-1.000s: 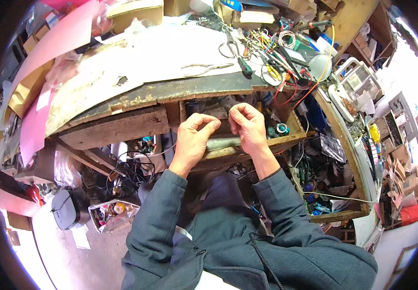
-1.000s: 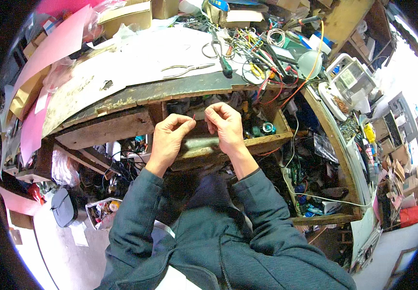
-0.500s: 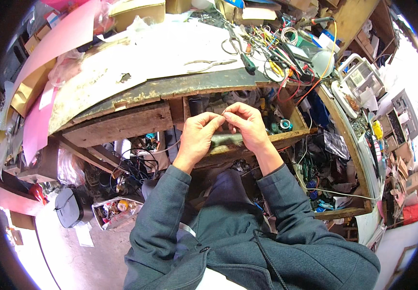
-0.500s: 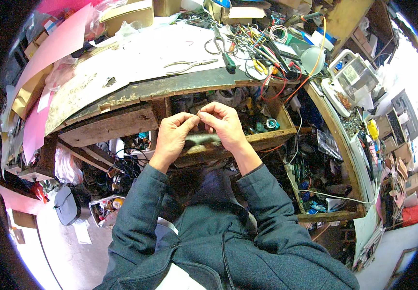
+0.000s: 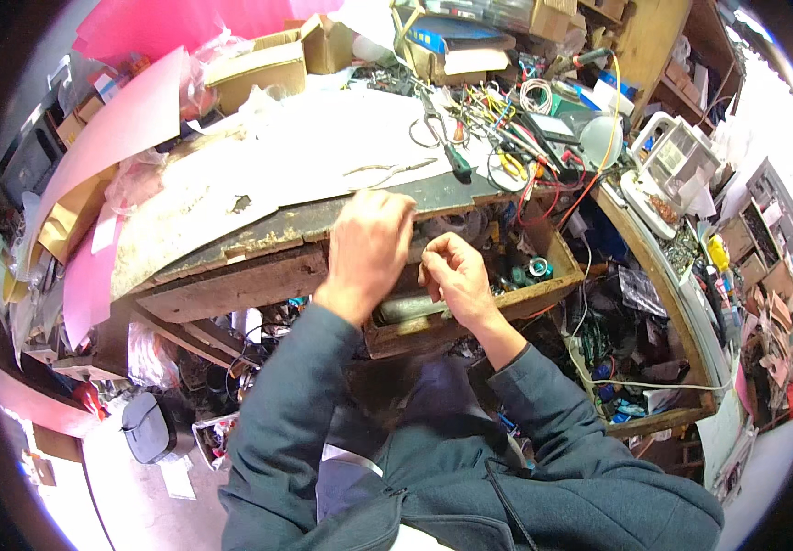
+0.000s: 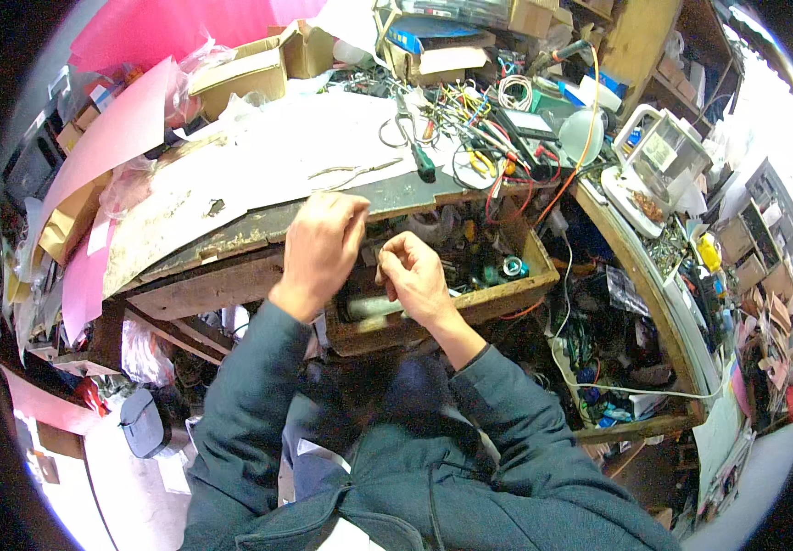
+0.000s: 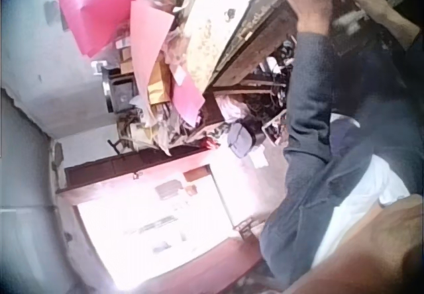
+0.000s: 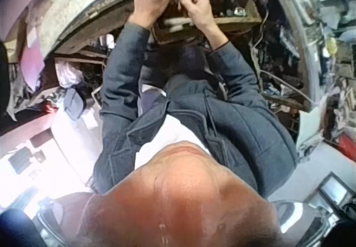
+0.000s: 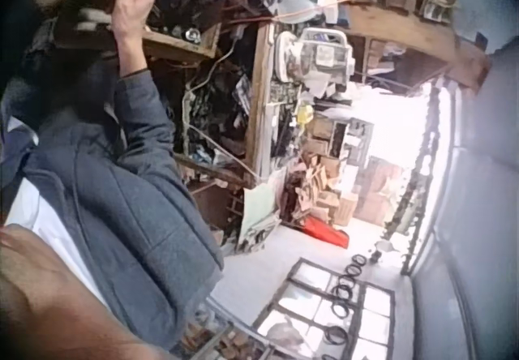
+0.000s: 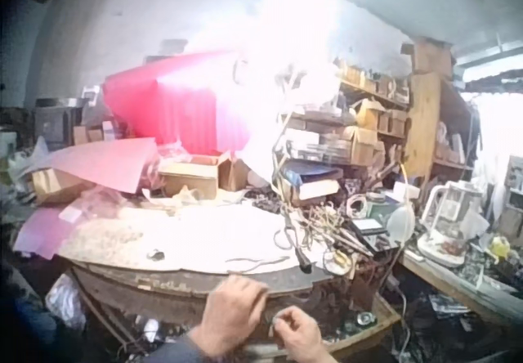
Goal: The person works at a cluttered workbench, using pliers and a screwdriver to strip and manipulate small wires. They repeatedly cut wire ends and adjust components on a small circuit board.
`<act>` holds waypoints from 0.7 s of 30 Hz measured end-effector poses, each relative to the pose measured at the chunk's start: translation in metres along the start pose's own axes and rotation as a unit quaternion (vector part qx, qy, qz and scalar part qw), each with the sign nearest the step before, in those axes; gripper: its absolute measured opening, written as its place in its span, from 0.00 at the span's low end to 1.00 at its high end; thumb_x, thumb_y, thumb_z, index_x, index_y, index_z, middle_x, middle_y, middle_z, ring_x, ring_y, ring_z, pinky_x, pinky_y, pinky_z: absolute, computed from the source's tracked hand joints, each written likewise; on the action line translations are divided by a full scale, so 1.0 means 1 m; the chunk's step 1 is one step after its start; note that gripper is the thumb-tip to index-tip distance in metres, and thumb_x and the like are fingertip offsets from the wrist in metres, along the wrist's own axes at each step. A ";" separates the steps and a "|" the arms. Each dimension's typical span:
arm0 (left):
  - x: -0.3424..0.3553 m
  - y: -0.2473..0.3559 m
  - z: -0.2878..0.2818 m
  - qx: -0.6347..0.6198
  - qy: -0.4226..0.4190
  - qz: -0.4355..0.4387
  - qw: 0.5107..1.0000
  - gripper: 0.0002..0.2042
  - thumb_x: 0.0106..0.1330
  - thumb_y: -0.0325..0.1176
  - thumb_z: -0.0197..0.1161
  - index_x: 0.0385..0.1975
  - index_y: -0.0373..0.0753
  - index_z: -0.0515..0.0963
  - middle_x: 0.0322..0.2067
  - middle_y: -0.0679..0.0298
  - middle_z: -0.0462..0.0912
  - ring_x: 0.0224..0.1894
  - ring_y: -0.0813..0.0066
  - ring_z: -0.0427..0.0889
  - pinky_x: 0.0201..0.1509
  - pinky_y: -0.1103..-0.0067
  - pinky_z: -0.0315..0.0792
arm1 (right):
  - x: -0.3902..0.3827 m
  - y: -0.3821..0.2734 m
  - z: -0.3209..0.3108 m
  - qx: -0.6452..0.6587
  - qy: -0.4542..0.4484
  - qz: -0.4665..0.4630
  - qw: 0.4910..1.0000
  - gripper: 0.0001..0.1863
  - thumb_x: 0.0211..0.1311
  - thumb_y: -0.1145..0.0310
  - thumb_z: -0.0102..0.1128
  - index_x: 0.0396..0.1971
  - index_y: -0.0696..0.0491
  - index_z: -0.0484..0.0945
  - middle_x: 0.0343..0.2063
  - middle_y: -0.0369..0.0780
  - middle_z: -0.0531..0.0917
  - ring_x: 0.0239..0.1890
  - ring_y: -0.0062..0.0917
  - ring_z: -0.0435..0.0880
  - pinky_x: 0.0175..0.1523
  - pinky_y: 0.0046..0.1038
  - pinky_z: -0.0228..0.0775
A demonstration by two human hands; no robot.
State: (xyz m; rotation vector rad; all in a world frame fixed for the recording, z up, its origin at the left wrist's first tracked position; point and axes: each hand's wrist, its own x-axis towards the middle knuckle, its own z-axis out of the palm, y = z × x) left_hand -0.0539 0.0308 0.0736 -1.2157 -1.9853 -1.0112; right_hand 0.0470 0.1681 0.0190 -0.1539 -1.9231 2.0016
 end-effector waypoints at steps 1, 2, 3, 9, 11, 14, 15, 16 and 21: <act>0.012 -0.013 0.003 0.053 -0.013 0.002 0.998 0.07 0.64 0.29 0.64 0.39 0.36 0.81 0.34 0.55 0.83 0.40 0.55 0.81 0.46 0.65 0.75 | 0.000 -0.001 0.001 -0.003 -0.004 0.007 1.000 0.06 0.72 0.70 0.56 0.35 0.55 0.74 0.21 0.35 0.80 0.16 0.14 0.73 0.21 0.18 0.65; 0.022 -0.024 0.007 0.106 -0.027 0.004 0.994 0.07 0.65 0.30 0.63 0.39 0.36 0.80 0.33 0.55 0.82 0.41 0.54 0.82 0.47 0.65 0.75 | 0.000 -0.002 0.001 -0.007 -0.007 0.013 1.000 0.05 0.72 0.70 0.56 0.35 0.55 0.74 0.21 0.35 0.80 0.16 0.14 0.73 0.21 0.18 0.65; 0.029 -0.038 0.012 0.132 -0.035 0.009 0.991 0.08 0.65 0.31 0.63 0.39 0.36 0.80 0.33 0.55 0.82 0.41 0.54 0.82 0.47 0.65 0.76 | 0.001 -0.002 0.002 -0.020 0.002 0.009 1.000 0.05 0.71 0.71 0.56 0.35 0.56 0.75 0.21 0.36 0.80 0.16 0.14 0.73 0.21 0.19 0.65; 0.060 -0.059 0.035 0.177 -0.168 -0.041 0.969 0.09 0.65 0.35 0.61 0.37 0.35 0.78 0.33 0.53 0.82 0.41 0.51 0.81 0.50 0.63 0.74 | 0.002 0.003 -0.003 -0.001 -0.007 0.006 1.000 0.03 0.70 0.73 0.57 0.36 0.55 0.75 0.23 0.35 0.80 0.18 0.14 0.74 0.23 0.18 0.67; 0.062 -0.072 0.043 0.203 -0.167 -0.008 0.965 0.09 0.65 0.35 0.60 0.36 0.35 0.78 0.33 0.52 0.82 0.40 0.50 0.81 0.50 0.62 0.74 | 0.004 0.004 -0.002 0.000 -0.015 0.002 1.000 0.03 0.70 0.73 0.57 0.36 0.56 0.75 0.23 0.35 0.80 0.19 0.14 0.74 0.23 0.18 0.67; 0.060 -0.082 0.046 0.248 -0.147 0.043 0.957 0.09 0.64 0.34 0.59 0.35 0.35 0.79 0.33 0.51 0.82 0.40 0.51 0.81 0.48 0.60 0.73 | 0.004 0.004 0.001 0.003 -0.016 0.006 1.000 0.03 0.70 0.73 0.57 0.36 0.56 0.75 0.22 0.35 0.80 0.19 0.13 0.74 0.23 0.18 0.67; 0.062 -0.078 0.043 0.245 -0.134 0.042 0.959 0.09 0.65 0.34 0.58 0.34 0.34 0.79 0.32 0.51 0.82 0.39 0.50 0.81 0.47 0.60 0.73 | 0.004 0.005 -0.002 0.000 -0.011 0.004 1.000 0.03 0.70 0.73 0.57 0.36 0.56 0.75 0.22 0.35 0.80 0.18 0.13 0.74 0.23 0.18 0.67; 0.064 -0.076 0.039 0.242 -0.121 0.041 0.962 0.09 0.66 0.34 0.58 0.34 0.34 0.79 0.32 0.51 0.82 0.39 0.50 0.81 0.47 0.60 0.73 | 0.004 0.005 -0.004 -0.002 -0.006 0.003 1.000 0.03 0.71 0.72 0.57 0.36 0.56 0.75 0.22 0.35 0.80 0.18 0.13 0.74 0.23 0.18 0.66; 0.061 -0.073 -0.007 0.148 -0.043 -0.110 0.982 0.15 0.75 0.41 0.54 0.39 0.32 0.76 0.36 0.52 0.83 0.41 0.53 0.82 0.49 0.64 0.73 | 0.004 0.001 0.001 0.035 -0.014 0.002 0.999 0.05 0.75 0.69 0.54 0.42 0.54 0.72 0.22 0.37 0.80 0.15 0.14 0.71 0.21 0.17 0.62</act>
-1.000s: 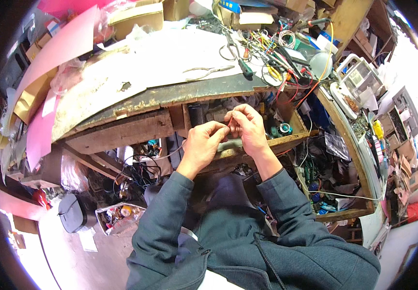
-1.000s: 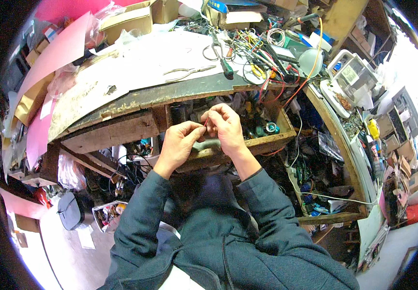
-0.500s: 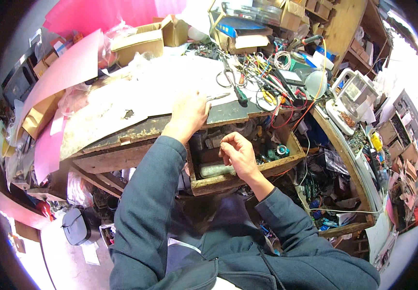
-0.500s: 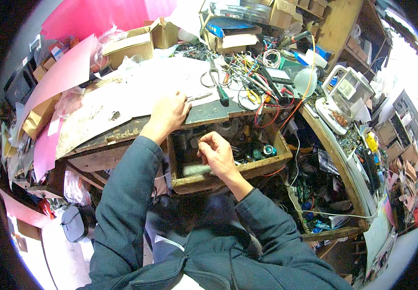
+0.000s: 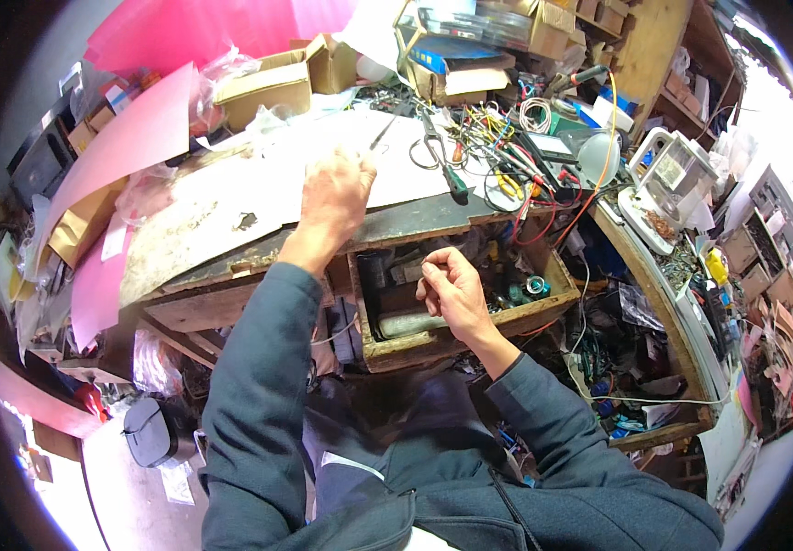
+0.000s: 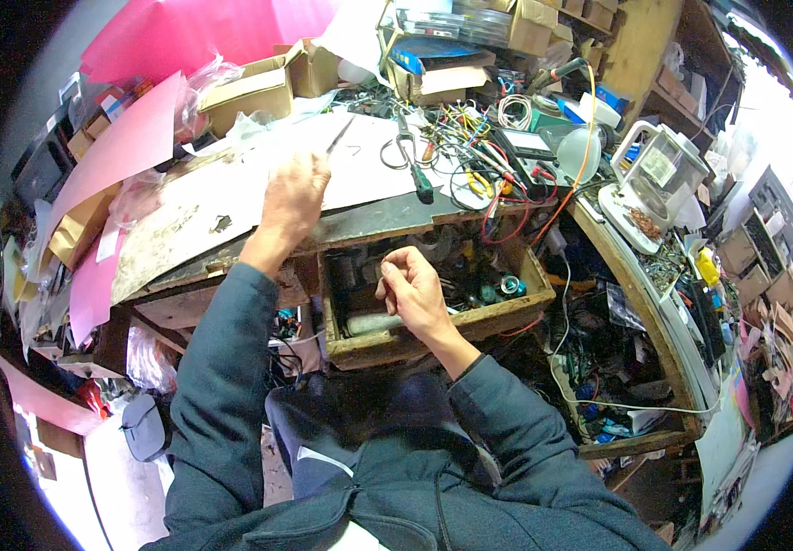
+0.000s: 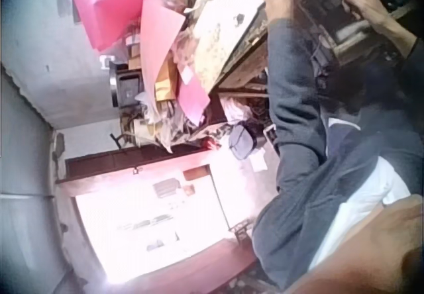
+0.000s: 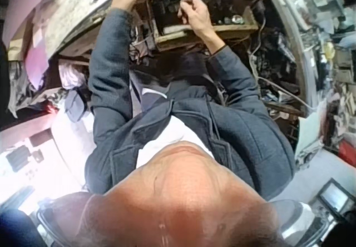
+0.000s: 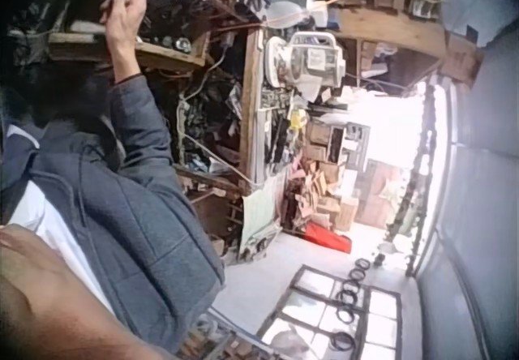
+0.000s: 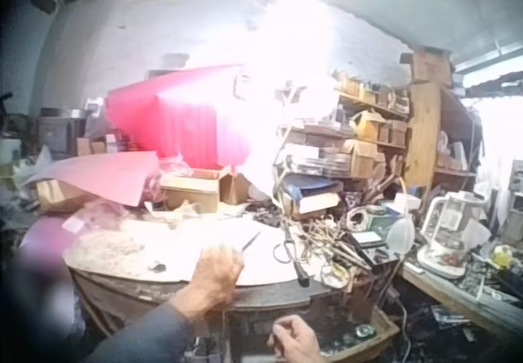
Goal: The person works at a cluttered workbench, using pliers and a screwdriver to strip and manipulate small wires. They repeatedly cut wire ends and adjust components on a small circuit board.
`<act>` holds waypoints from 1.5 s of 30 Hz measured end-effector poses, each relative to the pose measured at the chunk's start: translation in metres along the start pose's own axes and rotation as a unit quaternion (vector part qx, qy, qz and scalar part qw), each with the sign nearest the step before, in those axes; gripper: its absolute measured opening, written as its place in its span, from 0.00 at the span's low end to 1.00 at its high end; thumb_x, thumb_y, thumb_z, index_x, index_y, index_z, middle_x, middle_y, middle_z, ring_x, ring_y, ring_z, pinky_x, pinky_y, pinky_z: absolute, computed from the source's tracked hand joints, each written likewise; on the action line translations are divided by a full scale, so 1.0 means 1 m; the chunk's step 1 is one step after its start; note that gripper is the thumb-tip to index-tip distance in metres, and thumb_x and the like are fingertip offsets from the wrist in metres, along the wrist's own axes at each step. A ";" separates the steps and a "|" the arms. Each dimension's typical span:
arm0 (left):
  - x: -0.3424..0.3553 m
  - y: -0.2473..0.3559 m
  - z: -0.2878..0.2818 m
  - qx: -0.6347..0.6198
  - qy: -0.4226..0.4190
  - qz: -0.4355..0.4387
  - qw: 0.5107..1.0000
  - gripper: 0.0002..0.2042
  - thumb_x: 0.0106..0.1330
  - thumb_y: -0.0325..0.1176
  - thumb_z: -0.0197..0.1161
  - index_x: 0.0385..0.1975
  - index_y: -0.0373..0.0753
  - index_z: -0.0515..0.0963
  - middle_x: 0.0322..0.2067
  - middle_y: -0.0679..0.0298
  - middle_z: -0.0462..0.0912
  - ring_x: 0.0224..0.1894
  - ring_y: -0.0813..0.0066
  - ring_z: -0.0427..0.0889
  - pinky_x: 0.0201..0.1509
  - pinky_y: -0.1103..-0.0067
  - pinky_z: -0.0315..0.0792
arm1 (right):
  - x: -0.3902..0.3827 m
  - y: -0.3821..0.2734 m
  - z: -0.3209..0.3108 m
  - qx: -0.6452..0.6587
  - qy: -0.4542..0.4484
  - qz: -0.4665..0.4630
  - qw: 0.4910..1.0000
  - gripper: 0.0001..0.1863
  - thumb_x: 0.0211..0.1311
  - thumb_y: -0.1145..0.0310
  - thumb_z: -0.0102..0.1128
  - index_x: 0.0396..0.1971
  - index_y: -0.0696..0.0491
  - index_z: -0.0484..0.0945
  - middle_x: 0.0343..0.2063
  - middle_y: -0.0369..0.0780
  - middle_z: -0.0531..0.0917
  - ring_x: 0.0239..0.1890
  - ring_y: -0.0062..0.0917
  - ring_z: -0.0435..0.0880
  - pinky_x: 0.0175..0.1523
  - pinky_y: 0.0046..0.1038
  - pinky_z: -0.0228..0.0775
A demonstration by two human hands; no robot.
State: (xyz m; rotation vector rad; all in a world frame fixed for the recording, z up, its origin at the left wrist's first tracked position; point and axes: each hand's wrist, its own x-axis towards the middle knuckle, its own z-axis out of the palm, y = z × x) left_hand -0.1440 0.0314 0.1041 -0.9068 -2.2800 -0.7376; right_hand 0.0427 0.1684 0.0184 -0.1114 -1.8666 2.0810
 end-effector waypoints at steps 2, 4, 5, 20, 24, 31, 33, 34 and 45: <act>-0.008 0.013 -0.032 -0.263 0.004 -0.041 0.964 0.17 0.77 0.43 0.52 0.39 0.32 0.75 0.35 0.53 0.83 0.41 0.61 0.82 0.50 0.67 0.74 | 0.001 0.001 -0.004 0.000 0.001 -0.006 1.000 0.06 0.76 0.68 0.52 0.45 0.54 0.70 0.21 0.38 0.80 0.13 0.14 0.70 0.19 0.17 0.60; -0.025 0.012 -0.048 -0.444 -0.022 -0.084 0.892 0.17 0.79 0.43 0.50 0.41 0.33 0.74 0.39 0.59 0.83 0.45 0.72 0.81 0.54 0.74 0.73 | 0.002 0.006 -0.004 0.011 0.010 -0.023 1.000 0.05 0.75 0.70 0.54 0.45 0.54 0.71 0.23 0.37 0.80 0.15 0.14 0.72 0.21 0.17 0.64; -0.035 0.014 -0.054 -0.477 -0.035 -0.095 0.873 0.17 0.79 0.43 0.50 0.42 0.32 0.75 0.41 0.58 0.83 0.47 0.71 0.81 0.57 0.73 0.72 | 0.003 0.010 -0.005 0.022 0.017 -0.039 0.999 0.06 0.74 0.71 0.55 0.45 0.55 0.71 0.23 0.37 0.80 0.16 0.15 0.73 0.22 0.18 0.65; -0.170 0.032 -0.011 -0.455 -0.147 -0.213 0.852 0.14 0.73 0.38 0.60 0.29 0.35 0.71 0.26 0.58 0.85 0.25 0.75 0.79 0.29 0.75 0.70 | -0.002 0.006 -0.006 0.096 0.098 -0.097 0.986 0.05 0.70 0.74 0.61 0.43 0.55 0.78 0.34 0.38 0.87 0.28 0.17 0.84 0.32 0.16 0.72; -0.165 0.046 -0.027 -0.341 -0.160 -0.175 0.910 0.16 0.71 0.39 0.62 0.28 0.33 0.71 0.22 0.55 0.82 0.24 0.73 0.76 0.29 0.71 0.69 | -0.005 0.005 -0.007 0.078 0.098 -0.112 0.986 0.05 0.69 0.74 0.63 0.42 0.55 0.79 0.33 0.39 0.88 0.27 0.16 0.84 0.33 0.16 0.72; -0.168 0.052 -0.031 -0.254 -0.168 -0.148 0.941 0.15 0.70 0.40 0.62 0.29 0.34 0.71 0.21 0.51 0.80 0.24 0.58 0.80 0.29 0.68 0.70 | -0.008 0.005 -0.003 0.055 0.048 -0.103 0.992 0.05 0.68 0.74 0.64 0.41 0.56 0.80 0.32 0.38 0.87 0.27 0.13 0.82 0.32 0.14 0.75; -0.167 0.056 -0.033 -0.227 -0.165 -0.131 0.951 0.15 0.70 0.40 0.61 0.30 0.34 0.71 0.22 0.51 0.81 0.26 0.52 0.81 0.30 0.64 0.70 | -0.008 0.005 -0.003 0.057 0.031 -0.101 0.993 0.05 0.68 0.74 0.64 0.41 0.57 0.80 0.32 0.37 0.87 0.27 0.13 0.82 0.31 0.14 0.75; -0.168 0.057 -0.033 -0.213 -0.163 -0.123 0.956 0.15 0.70 0.40 0.61 0.31 0.34 0.71 0.22 0.51 0.81 0.27 0.48 0.81 0.30 0.62 0.70 | -0.008 0.005 -0.003 0.052 0.024 -0.095 0.994 0.05 0.68 0.74 0.64 0.41 0.57 0.80 0.32 0.37 0.87 0.27 0.13 0.82 0.31 0.15 0.75; -0.166 0.066 -0.021 -0.239 -0.140 -0.098 0.956 0.13 0.70 0.38 0.61 0.38 0.35 0.68 0.27 0.44 0.77 0.33 0.42 0.79 0.35 0.57 0.70 | -0.011 -0.003 -0.006 0.055 0.002 -0.053 0.997 0.06 0.68 0.74 0.64 0.38 0.54 0.75 0.29 0.35 0.84 0.25 0.15 0.80 0.27 0.17 0.73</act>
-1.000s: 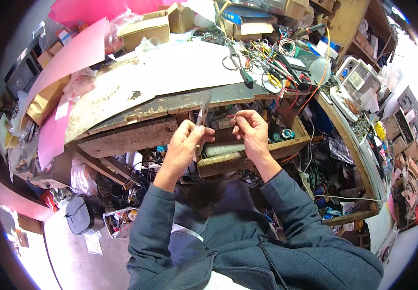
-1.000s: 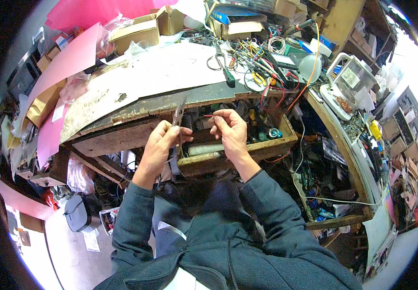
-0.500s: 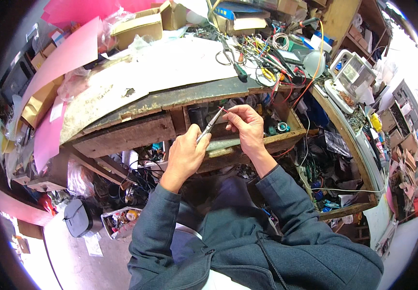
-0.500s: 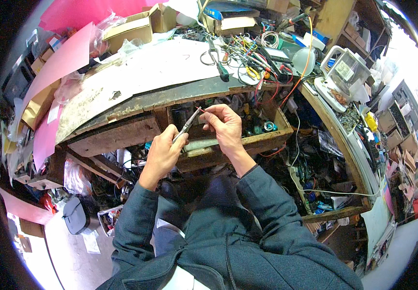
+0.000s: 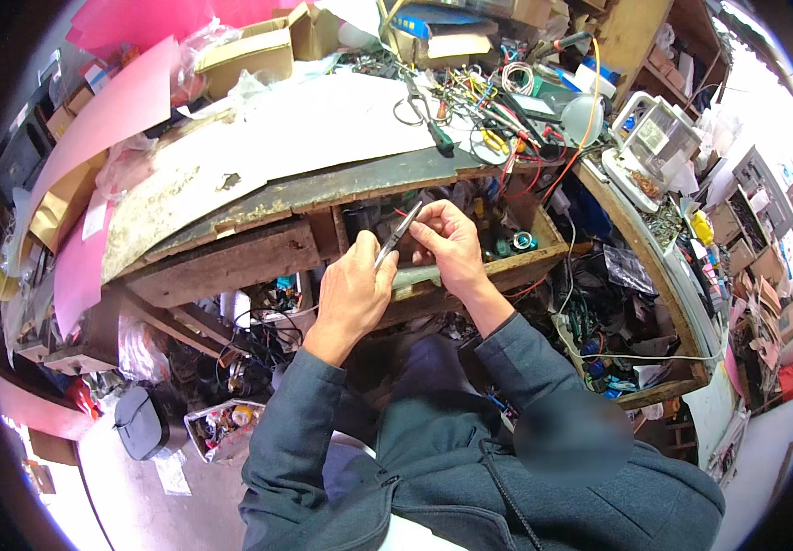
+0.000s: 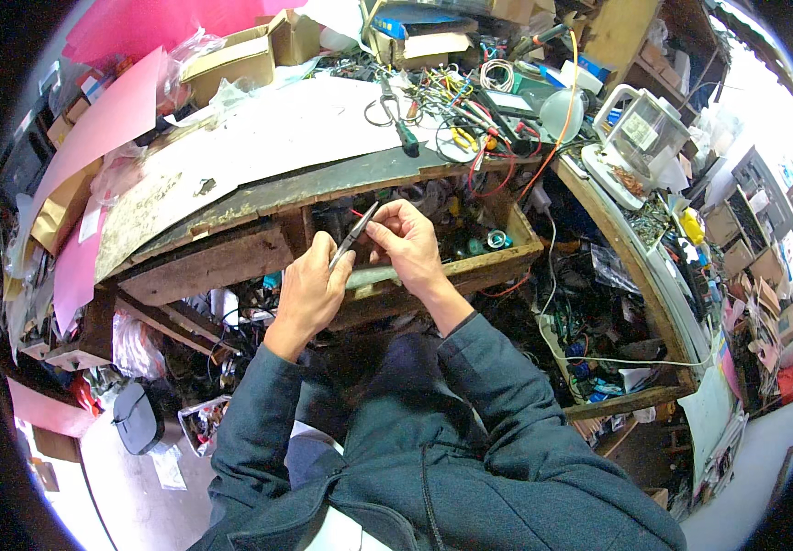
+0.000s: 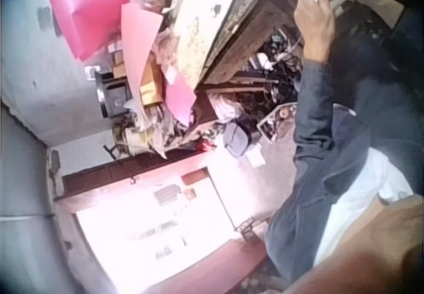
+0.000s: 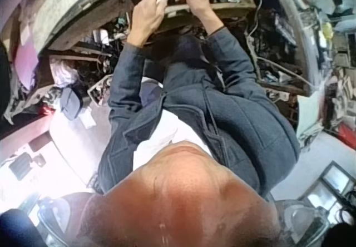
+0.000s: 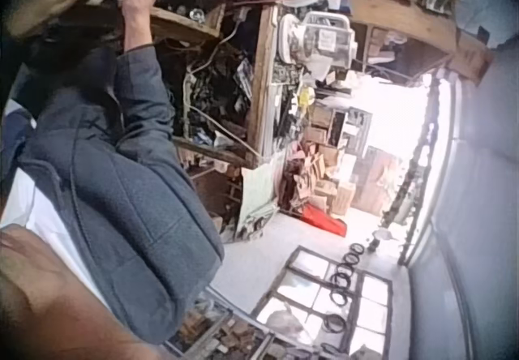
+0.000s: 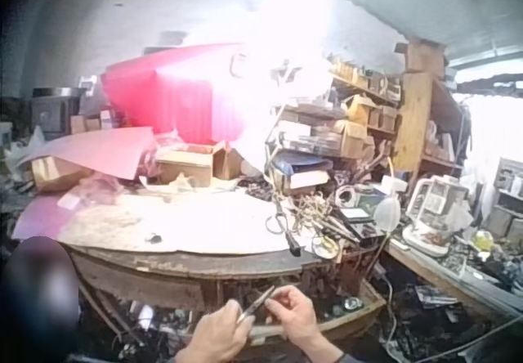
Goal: The person works at a cluttered workbench, using pliers and a screwdriver to strip and manipulate small wires. They repeatedly cut wire ends and adjust components on a small circuit board.
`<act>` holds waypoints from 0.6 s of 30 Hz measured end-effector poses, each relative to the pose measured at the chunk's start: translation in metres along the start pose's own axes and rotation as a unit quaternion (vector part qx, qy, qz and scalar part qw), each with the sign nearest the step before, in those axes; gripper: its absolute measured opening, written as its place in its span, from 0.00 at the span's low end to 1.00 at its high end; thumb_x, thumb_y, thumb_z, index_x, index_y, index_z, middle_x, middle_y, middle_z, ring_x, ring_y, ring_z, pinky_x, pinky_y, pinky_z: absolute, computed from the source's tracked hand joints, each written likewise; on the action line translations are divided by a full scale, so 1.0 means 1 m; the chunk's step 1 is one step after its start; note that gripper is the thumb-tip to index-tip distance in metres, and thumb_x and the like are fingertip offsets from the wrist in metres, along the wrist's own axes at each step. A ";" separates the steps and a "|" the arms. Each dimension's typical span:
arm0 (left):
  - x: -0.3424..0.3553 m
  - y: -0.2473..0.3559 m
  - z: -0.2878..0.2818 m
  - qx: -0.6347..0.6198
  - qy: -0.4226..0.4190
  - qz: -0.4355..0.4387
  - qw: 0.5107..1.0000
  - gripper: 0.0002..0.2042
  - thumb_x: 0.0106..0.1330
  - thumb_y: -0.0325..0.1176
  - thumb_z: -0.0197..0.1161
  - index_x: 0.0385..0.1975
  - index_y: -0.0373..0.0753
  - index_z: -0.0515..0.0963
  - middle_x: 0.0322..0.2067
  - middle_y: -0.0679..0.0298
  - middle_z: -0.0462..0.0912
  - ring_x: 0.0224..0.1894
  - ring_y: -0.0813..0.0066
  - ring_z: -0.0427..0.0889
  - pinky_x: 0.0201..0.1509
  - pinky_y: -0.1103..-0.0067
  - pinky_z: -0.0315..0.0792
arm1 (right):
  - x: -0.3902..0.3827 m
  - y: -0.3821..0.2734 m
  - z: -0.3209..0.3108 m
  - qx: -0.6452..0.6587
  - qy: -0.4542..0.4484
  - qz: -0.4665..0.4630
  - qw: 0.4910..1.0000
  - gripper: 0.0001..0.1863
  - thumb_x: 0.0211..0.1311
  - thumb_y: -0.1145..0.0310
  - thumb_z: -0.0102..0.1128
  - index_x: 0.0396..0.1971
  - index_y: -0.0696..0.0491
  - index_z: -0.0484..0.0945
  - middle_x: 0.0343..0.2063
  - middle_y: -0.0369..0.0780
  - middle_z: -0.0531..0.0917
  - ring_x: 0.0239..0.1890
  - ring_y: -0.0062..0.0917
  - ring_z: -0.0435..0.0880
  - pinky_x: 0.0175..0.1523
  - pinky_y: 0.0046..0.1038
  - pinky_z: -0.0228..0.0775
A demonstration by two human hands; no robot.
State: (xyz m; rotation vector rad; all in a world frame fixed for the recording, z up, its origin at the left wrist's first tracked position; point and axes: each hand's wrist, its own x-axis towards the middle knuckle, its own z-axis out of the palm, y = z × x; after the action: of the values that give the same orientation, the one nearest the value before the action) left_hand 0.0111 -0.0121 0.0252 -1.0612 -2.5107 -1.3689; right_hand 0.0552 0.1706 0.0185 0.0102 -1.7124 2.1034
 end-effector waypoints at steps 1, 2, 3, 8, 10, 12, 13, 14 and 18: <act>0.004 0.004 0.000 -0.022 -0.015 -0.017 1.000 0.14 0.71 0.38 0.60 0.41 0.35 0.67 0.28 0.43 0.78 0.34 0.42 0.80 0.37 0.57 0.70 | 0.002 0.005 -0.001 -0.005 0.015 -0.019 1.000 0.06 0.68 0.73 0.64 0.38 0.53 0.75 0.28 0.34 0.83 0.24 0.14 0.80 0.26 0.16 0.71; 0.009 0.008 0.001 -0.044 -0.031 -0.034 0.998 0.14 0.72 0.38 0.60 0.44 0.34 0.66 0.28 0.42 0.79 0.35 0.42 0.81 0.38 0.56 0.71 | 0.002 0.004 -0.001 -0.020 0.038 -0.016 0.999 0.06 0.68 0.72 0.64 0.38 0.53 0.75 0.28 0.34 0.83 0.24 0.15 0.80 0.25 0.17 0.69; 0.010 0.009 0.002 -0.064 -0.046 -0.053 0.995 0.15 0.72 0.38 0.59 0.47 0.34 0.66 0.29 0.41 0.80 0.36 0.42 0.82 0.39 0.56 0.71 | 0.002 0.006 -0.002 -0.027 0.060 -0.015 0.998 0.06 0.68 0.71 0.64 0.39 0.54 0.75 0.29 0.35 0.84 0.25 0.15 0.81 0.26 0.17 0.70; 0.026 -0.011 0.031 -0.040 0.057 0.054 0.996 0.18 0.72 0.37 0.58 0.55 0.34 0.70 0.40 0.43 0.80 0.42 0.45 0.82 0.44 0.59 0.74 | 0.021 -0.003 -0.012 -0.081 0.137 -0.115 0.981 0.06 0.71 0.67 0.60 0.39 0.54 0.77 0.36 0.39 0.86 0.30 0.17 0.84 0.27 0.17 0.71; 0.023 -0.008 0.020 -0.031 0.042 0.030 0.998 0.15 0.72 0.37 0.58 0.51 0.34 0.74 0.42 0.46 0.80 0.43 0.46 0.82 0.44 0.61 0.74 | 0.041 -0.024 -0.028 -0.309 0.192 -0.176 0.915 0.09 0.69 0.66 0.62 0.33 0.56 0.79 0.28 0.40 0.85 0.29 0.21 0.83 0.28 0.28 0.72; 0.013 -0.015 0.014 -0.017 0.039 0.010 0.999 0.14 0.72 0.41 0.56 0.48 0.38 0.77 0.41 0.50 0.81 0.41 0.49 0.82 0.44 0.62 0.76 | 0.064 -0.065 -0.029 -0.570 0.205 -0.313 0.732 0.12 0.67 0.63 0.58 0.30 0.57 0.80 0.27 0.49 0.83 0.29 0.44 0.82 0.36 0.41 0.72; 0.006 -0.020 0.013 -0.025 0.009 -0.035 0.999 0.14 0.73 0.42 0.55 0.48 0.39 0.78 0.40 0.50 0.81 0.40 0.49 0.82 0.42 0.61 0.77 | 0.076 -0.070 -0.032 -0.632 0.180 -0.286 0.697 0.12 0.67 0.63 0.55 0.31 0.57 0.80 0.28 0.50 0.83 0.31 0.48 0.81 0.36 0.42 0.72; 0.002 -0.024 0.015 0.055 0.018 0.027 0.998 0.12 0.69 0.41 0.58 0.42 0.40 0.79 0.38 0.52 0.80 0.39 0.51 0.81 0.40 0.61 0.78 | 0.084 -0.077 -0.030 -0.684 0.134 -0.278 0.661 0.13 0.67 0.63 0.54 0.34 0.56 0.82 0.30 0.50 0.84 0.33 0.46 0.83 0.38 0.42 0.73; 0.010 -0.027 0.060 0.072 0.057 0.167 0.982 0.08 0.59 0.37 0.62 0.29 0.39 0.76 0.32 0.55 0.77 0.35 0.56 0.80 0.31 0.65 0.79 | 0.127 -0.107 -0.111 -0.829 0.073 -0.022 0.553 0.18 0.68 0.55 0.57 0.37 0.57 0.82 0.38 0.51 0.85 0.38 0.46 0.84 0.43 0.45 0.75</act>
State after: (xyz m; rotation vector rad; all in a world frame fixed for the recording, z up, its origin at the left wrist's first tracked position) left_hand 0.0014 0.0294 -0.0254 -1.2628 -2.1863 -1.1046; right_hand 0.0038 0.3305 0.1261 -0.6110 -2.6932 -0.2728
